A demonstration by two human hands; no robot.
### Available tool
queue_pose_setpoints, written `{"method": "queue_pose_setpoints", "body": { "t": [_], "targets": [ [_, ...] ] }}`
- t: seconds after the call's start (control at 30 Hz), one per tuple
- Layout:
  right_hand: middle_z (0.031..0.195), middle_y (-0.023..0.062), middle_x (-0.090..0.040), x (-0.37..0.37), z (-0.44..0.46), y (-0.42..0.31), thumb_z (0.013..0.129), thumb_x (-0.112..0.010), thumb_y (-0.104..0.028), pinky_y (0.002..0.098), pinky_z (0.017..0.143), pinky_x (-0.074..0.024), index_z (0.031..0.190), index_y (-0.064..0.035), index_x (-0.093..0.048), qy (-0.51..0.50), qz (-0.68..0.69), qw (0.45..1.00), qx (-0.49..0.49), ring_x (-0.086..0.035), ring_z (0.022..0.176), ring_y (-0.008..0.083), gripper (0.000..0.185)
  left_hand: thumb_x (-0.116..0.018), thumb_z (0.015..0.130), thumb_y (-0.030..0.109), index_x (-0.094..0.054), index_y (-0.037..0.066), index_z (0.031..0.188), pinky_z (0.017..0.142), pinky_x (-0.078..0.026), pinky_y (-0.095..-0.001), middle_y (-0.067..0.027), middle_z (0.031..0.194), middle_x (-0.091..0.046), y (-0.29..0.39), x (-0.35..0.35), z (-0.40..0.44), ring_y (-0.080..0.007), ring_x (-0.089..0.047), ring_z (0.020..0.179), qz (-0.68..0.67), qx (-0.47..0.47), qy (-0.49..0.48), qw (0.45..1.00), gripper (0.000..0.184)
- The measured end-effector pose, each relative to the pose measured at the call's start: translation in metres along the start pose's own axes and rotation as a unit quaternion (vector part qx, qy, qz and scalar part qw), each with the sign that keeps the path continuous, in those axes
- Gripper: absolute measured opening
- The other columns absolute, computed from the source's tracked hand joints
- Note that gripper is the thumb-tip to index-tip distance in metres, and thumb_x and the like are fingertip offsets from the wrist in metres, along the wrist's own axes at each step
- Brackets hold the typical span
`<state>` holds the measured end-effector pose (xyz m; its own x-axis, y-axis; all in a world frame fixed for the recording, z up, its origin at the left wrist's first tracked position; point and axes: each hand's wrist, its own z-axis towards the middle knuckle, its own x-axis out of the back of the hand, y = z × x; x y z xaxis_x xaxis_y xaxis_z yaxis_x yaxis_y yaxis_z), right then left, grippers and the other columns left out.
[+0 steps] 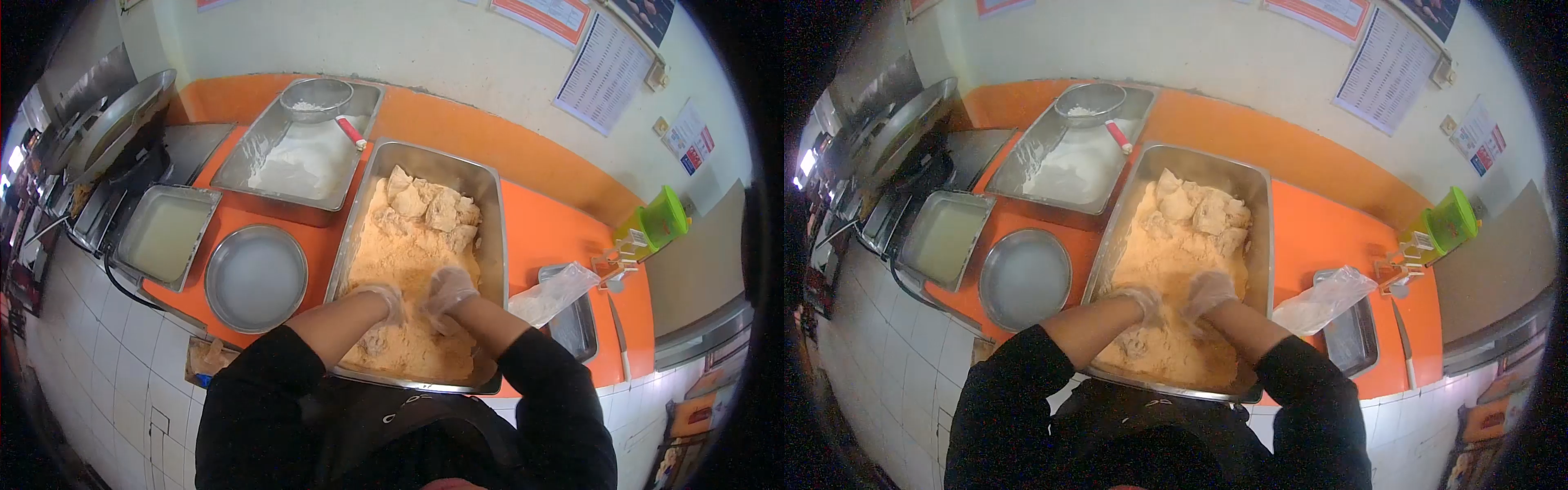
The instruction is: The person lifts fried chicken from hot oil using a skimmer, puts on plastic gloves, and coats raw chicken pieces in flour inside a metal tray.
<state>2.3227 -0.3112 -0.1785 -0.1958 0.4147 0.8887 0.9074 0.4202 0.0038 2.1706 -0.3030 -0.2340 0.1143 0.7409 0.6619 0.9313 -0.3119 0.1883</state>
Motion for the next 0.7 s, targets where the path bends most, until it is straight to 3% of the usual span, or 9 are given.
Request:
{"method": "queue_pose_setpoints", "body": {
  "t": [0.07,0.17,0.27,0.3,0.4,0.47,0.53,0.6,0.7],
  "targets": [
    [0.097,0.018,-0.061,-0.024,-0.014,0.018,0.073,-0.056,-0.019,0.0399,0.07,-0.0485,0.103,-0.004,-0.059,-0.004,0.059,0.995,0.083,-0.061,0.084,0.0307,0.035,-0.067,0.068,0.045,-0.059,0.008,0.111,0.082,-0.046,-0.0442,-0.0116,0.111,-0.059,0.013,0.024,-0.06,-0.0305,-0.056,0.1,0.166,-0.071,-0.001,0.984,0.057],
    [0.106,0.0203,-0.056,-0.027,-0.027,-0.026,0.074,-0.055,-0.017,0.0395,0.074,-0.0481,0.115,-0.0038,-0.049,0.092,0.056,0.994,-0.027,-0.06,0.088,0.0337,0.044,-0.066,0.068,0.048,-0.059,0.011,0.112,0.086,-0.044,-0.0444,-0.0097,0.116,-0.056,0.028,0.041,-0.094,-0.0301,-0.053,0.106,0.218,-0.093,-0.066,0.969,0.058],
    [0.112,0.0223,-0.051,-0.004,-0.036,-0.056,0.073,-0.055,-0.013,0.0394,0.077,-0.0479,0.124,-0.0057,-0.04,0.098,0.08,0.992,-0.014,-0.058,0.09,0.0368,0.053,-0.066,0.068,0.047,-0.059,0.013,0.114,0.087,-0.043,-0.0424,-0.0094,0.118,-0.055,0.018,0.014,-0.038,-0.0292,-0.052,0.107,0.214,-0.155,-0.062,0.962,0.057],
    [0.103,0.0205,-0.056,-0.024,-0.016,-0.047,0.072,-0.057,-0.011,0.0387,0.076,-0.0482,0.115,-0.0049,-0.048,0.103,0.093,0.99,0.004,-0.059,0.09,0.0339,0.045,-0.066,0.068,0.046,-0.058,0.013,0.114,0.087,-0.043,-0.0414,-0.0095,0.118,-0.055,0.011,0.004,-0.015,-0.0288,-0.053,0.106,0.221,-0.188,-0.045,0.956,0.057],
    [0.097,0.0197,-0.059,-0.028,0.004,-0.022,0.07,-0.059,-0.013,0.038,0.074,-0.0486,0.105,-0.0043,-0.055,0.088,0.14,0.986,0.008,-0.06,0.089,0.0314,0.035,-0.068,0.069,0.039,-0.058,0.012,0.113,0.085,-0.044,-0.0385,-0.0101,0.116,-0.056,0.004,0.0,-0.004,-0.0273,-0.054,0.105,0.049,-0.063,0.071,0.994,0.053],
    [0.094,0.0179,-0.061,0.014,-0.02,-0.02,0.07,-0.061,-0.014,0.037,0.074,-0.0483,0.098,-0.0046,-0.058,0.07,0.143,0.986,-0.037,-0.06,0.088,0.0297,0.03,-0.065,0.069,0.042,-0.058,0.008,0.11,0.082,-0.045,-0.0374,-0.0136,0.109,-0.059,0.006,0.019,-0.012,-0.0277,-0.055,0.103,0.131,-0.071,0.054,0.987,0.054],
    [0.093,0.016,-0.062,0.024,-0.028,-0.015,0.067,-0.064,-0.016,0.0357,0.074,-0.0482,0.096,-0.0053,-0.059,0.087,0.168,0.98,-0.067,-0.06,0.087,0.028,0.031,-0.065,0.068,0.043,-0.059,0.006,0.108,0.082,-0.045,-0.0371,-0.0151,0.109,-0.059,0.011,0.036,-0.039,-0.0277,-0.055,0.102,0.08,-0.057,0.052,0.994,0.055],
    [0.095,0.0142,-0.062,0.017,-0.023,-0.001,0.063,-0.068,-0.017,0.034,0.073,-0.0484,0.097,-0.0062,-0.06,0.14,0.214,0.963,-0.082,-0.061,0.087,0.0262,0.037,-0.067,0.066,0.044,-0.06,0.005,0.107,0.083,-0.045,-0.0376,-0.0145,0.115,-0.056,0.014,0.053,-0.079,-0.0273,-0.055,0.103,-0.105,-0.02,0.064,0.992,0.057],
    [0.093,0.0137,-0.062,0.018,-0.046,0.011,0.061,-0.069,-0.018,0.0317,0.073,-0.0487,0.099,-0.0057,-0.06,0.091,0.132,0.986,0.034,-0.061,0.087,0.0259,0.041,-0.068,0.064,0.048,-0.057,0.001,0.109,0.083,-0.045,-0.038,-0.0166,0.114,-0.055,0.003,0.043,-0.11,-0.0273,-0.056,0.102,0.008,-0.062,0.066,0.996,0.066]
  ]
}}
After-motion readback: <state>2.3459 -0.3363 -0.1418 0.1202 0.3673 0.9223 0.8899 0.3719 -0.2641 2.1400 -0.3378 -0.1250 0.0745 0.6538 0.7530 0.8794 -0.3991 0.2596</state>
